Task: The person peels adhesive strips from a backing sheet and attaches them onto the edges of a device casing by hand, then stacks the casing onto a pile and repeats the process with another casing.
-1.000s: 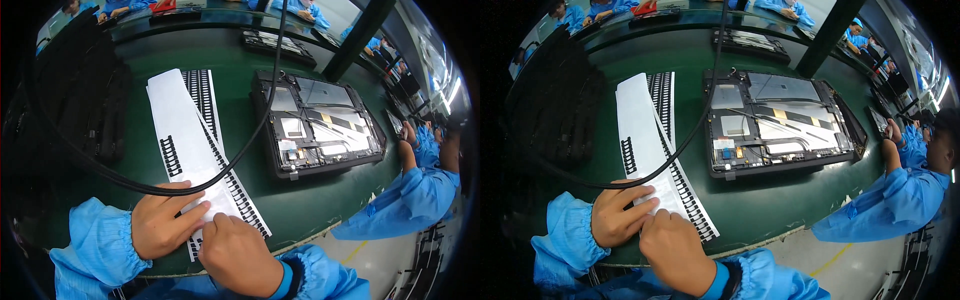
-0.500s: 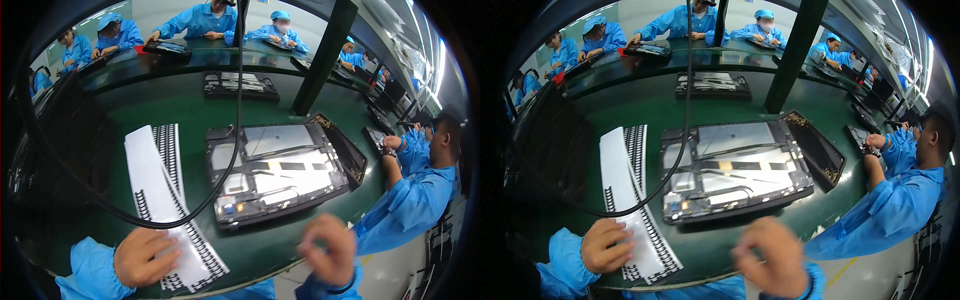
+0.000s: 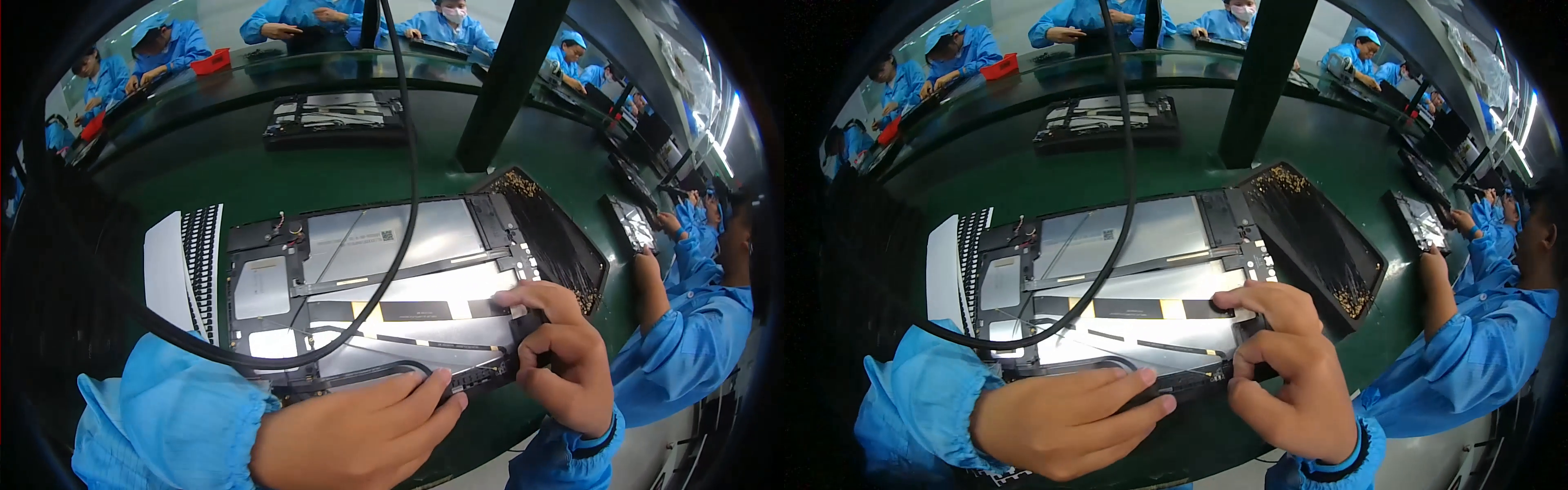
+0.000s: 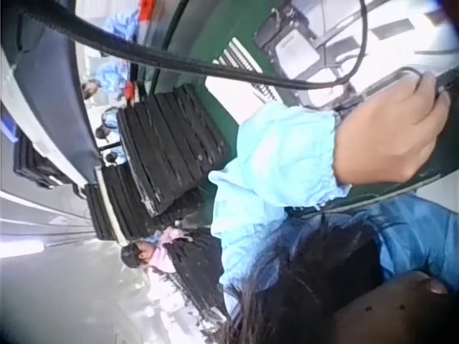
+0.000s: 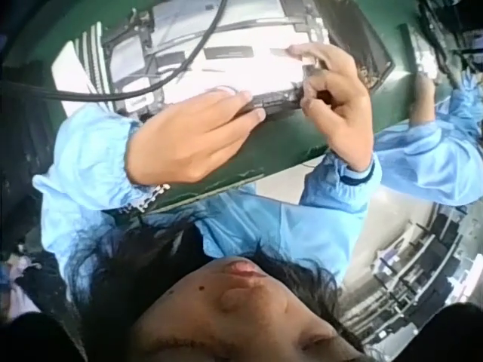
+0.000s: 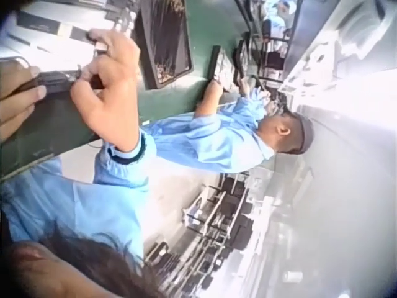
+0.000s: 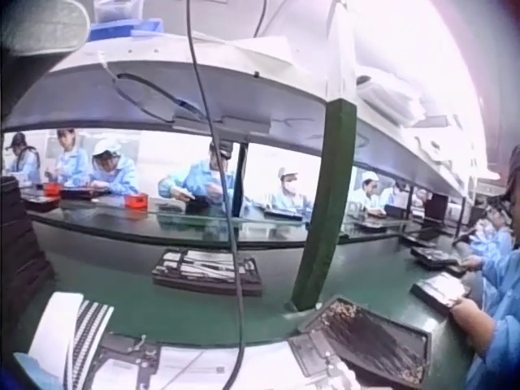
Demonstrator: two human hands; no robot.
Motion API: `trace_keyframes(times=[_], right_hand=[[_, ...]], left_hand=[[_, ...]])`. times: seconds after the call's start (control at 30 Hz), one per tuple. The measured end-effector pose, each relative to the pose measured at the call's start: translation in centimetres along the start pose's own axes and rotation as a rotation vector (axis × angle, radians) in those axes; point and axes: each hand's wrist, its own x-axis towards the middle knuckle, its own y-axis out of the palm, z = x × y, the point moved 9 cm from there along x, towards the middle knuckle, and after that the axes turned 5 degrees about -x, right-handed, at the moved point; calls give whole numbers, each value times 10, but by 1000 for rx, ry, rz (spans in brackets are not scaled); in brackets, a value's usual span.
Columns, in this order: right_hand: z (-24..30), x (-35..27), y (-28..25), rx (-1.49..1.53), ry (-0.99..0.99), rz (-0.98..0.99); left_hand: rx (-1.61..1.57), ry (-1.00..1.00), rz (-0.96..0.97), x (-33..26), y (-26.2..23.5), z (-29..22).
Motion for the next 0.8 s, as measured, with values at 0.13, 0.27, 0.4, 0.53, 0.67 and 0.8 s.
trace_keyframes(times=[0.13,0.27,0.4,0.53,0.67,0.8], right_hand=[[6,1,2,9,-35,1],[-1,-3,-2,-1,0,-38],[3,-3,2,-53,1,-31],[6,1,7,-58,3,-1],[5,0,3,-84,6,-10],[4,-1,-1,-88,-11,-29]], left_hand=[[-166,-293,-701,-28,-40,8],[33,-68,45,0,-16,1],[-527,-350,-372,-22,-17,18],[-149,-325,-890,-26,-54,13],[-87,-131,-338,12,-28,4],[-447,-261,-452,6,-16,30]])
